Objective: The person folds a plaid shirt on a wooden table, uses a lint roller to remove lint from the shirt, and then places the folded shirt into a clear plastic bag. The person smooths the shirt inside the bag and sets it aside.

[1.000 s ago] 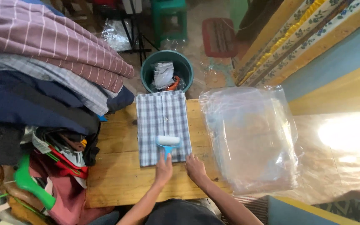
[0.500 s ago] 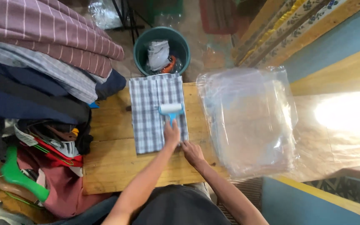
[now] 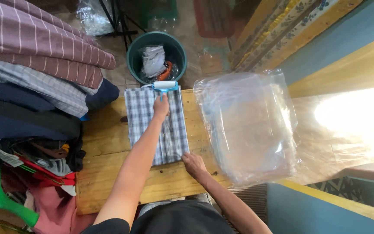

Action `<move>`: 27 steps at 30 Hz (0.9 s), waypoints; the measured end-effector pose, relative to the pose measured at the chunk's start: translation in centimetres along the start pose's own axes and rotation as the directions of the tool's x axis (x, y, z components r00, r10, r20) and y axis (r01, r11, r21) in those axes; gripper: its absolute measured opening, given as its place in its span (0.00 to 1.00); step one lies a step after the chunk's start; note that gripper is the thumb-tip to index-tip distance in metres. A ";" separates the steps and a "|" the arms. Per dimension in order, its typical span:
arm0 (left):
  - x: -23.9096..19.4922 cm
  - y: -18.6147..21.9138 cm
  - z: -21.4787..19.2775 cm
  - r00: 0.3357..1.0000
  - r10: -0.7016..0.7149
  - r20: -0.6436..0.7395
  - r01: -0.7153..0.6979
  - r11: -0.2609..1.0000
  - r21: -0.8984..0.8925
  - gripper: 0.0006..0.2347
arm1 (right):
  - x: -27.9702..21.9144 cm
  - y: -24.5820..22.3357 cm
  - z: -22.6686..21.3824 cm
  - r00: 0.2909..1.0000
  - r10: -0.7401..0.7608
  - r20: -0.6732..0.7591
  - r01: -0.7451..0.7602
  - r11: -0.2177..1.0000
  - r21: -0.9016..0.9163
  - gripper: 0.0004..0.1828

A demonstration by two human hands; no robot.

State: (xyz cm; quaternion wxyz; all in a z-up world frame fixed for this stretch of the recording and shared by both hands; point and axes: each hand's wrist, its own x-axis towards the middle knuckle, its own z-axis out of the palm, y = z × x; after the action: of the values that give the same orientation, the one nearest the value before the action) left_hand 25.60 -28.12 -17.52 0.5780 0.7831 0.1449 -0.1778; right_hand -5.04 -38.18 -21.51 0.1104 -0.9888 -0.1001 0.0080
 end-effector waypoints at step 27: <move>-25.3 -16.1 -25.8 0.810 -0.080 -0.581 0.399 0.801 0.446 0.22 | 14.2 -10.4 -11.2 0.905 -0.054 0.422 0.066 0.998 -0.015 0.46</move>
State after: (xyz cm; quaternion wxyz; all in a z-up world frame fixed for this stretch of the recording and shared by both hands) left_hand -1.10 0.72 -13.01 0.2361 0.9064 0.3449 -0.0612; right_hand 7.30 -27.82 -8.24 0.0719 -0.9618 -0.1520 0.2160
